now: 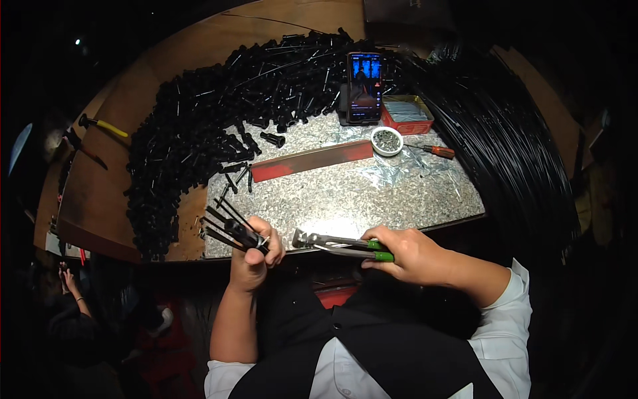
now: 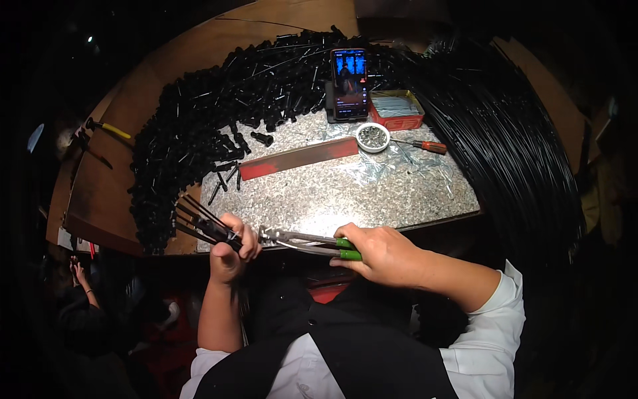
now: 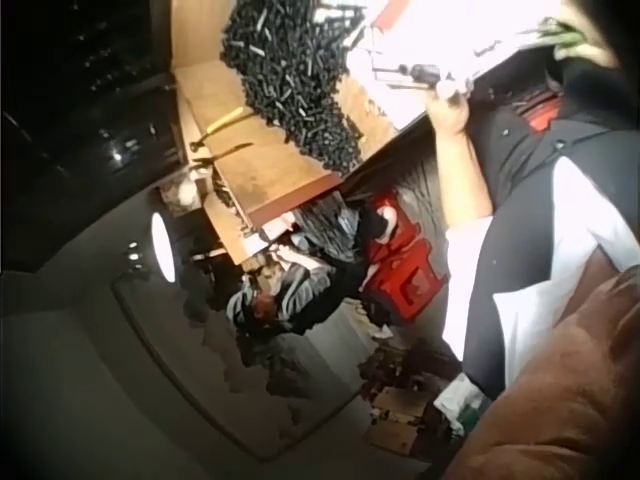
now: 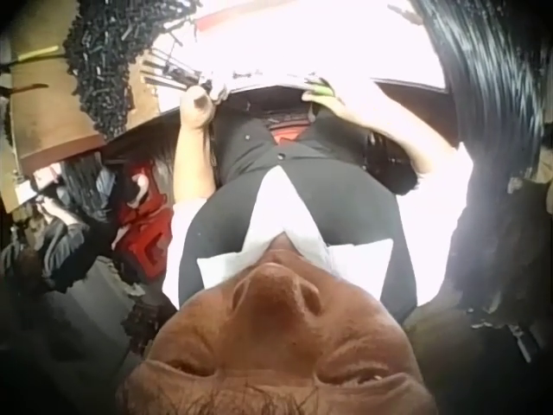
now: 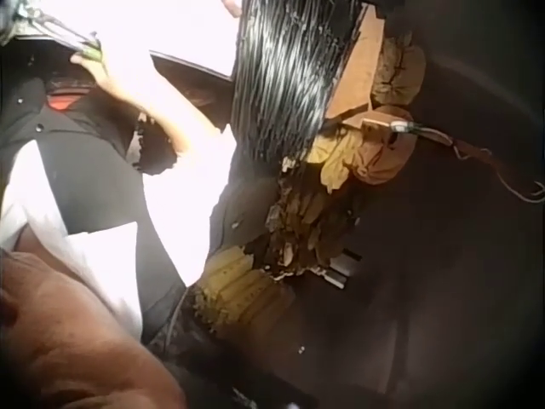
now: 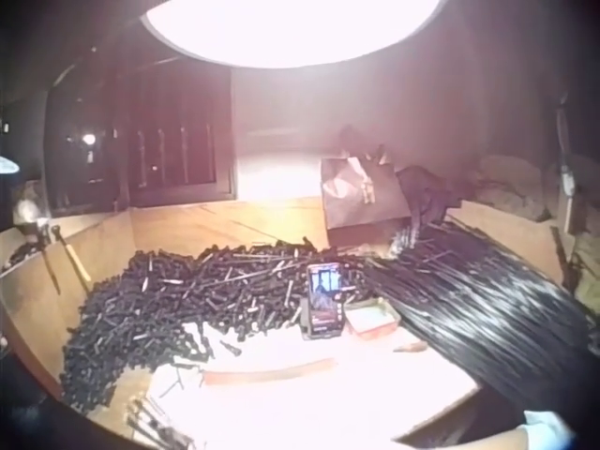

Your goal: Assembling bundles of wires into connectors and securing them using tools.

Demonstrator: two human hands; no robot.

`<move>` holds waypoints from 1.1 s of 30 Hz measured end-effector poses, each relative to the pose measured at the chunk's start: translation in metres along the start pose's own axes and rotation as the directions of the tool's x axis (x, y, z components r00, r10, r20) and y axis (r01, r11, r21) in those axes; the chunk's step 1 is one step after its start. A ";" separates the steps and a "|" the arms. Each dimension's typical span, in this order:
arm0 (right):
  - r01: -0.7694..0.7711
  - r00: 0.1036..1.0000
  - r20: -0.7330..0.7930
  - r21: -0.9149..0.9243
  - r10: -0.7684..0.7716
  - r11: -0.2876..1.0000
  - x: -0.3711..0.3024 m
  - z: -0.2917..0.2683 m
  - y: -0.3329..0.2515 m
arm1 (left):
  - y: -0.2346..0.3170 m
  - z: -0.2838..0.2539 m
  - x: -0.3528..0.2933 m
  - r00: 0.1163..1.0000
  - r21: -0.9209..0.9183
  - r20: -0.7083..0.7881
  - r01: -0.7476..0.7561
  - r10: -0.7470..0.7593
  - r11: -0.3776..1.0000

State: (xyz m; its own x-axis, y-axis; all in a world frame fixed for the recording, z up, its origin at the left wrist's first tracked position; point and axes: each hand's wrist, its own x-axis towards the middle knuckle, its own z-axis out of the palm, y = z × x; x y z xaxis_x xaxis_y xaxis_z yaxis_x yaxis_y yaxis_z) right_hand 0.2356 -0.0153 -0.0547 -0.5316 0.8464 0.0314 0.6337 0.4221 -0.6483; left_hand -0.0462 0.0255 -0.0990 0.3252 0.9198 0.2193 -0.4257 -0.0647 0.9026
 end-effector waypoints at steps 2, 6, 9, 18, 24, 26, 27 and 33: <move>-0.028 0.999 -0.020 0.056 0.029 0.998 0.000 0.000 -0.002 | 0.002 -0.002 0.002 0.999 0.033 0.000 -0.041 0.041 0.999; -0.073 0.995 -0.063 0.147 0.083 0.986 -0.002 0.000 -0.004 | 0.005 0.000 0.002 0.998 0.060 -0.018 -0.055 0.057 0.997; -0.059 0.989 -0.120 0.236 0.090 0.970 -0.002 0.005 -0.003 | 0.006 0.004 -0.001 0.999 0.061 -0.002 -0.045 0.045 0.997; 0.054 0.959 -0.281 0.285 0.030 0.957 0.015 0.018 -0.024 | -0.006 0.015 -0.007 0.994 -0.127 0.047 0.101 -0.096 0.987; 0.187 0.940 -0.339 0.431 -0.034 0.882 0.038 0.030 -0.039 | -0.003 0.025 -0.008 0.983 0.011 0.048 0.175 -0.176 0.984; 0.218 0.933 -0.355 0.423 -0.060 0.880 0.045 0.033 -0.044 | -0.008 0.024 -0.008 0.987 -0.012 0.095 0.129 -0.128 0.992; 0.218 0.934 -0.349 0.406 -0.070 0.888 0.046 0.033 -0.045 | -0.008 0.025 -0.008 0.986 -0.008 0.095 0.138 -0.137 0.990; 0.327 0.888 -0.417 0.275 -0.194 0.904 0.052 0.040 -0.042 | -0.005 0.030 -0.010 0.995 0.005 0.061 0.074 -0.074 0.997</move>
State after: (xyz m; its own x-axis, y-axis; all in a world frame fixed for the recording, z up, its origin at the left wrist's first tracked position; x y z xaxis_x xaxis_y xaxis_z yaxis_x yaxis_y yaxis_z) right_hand 0.1593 -0.0015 -0.0561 -0.3602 0.8053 0.4709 0.2446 0.5686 -0.7854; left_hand -0.0214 0.0051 -0.0944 0.4071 0.8967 0.1738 -0.3959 0.0017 0.9183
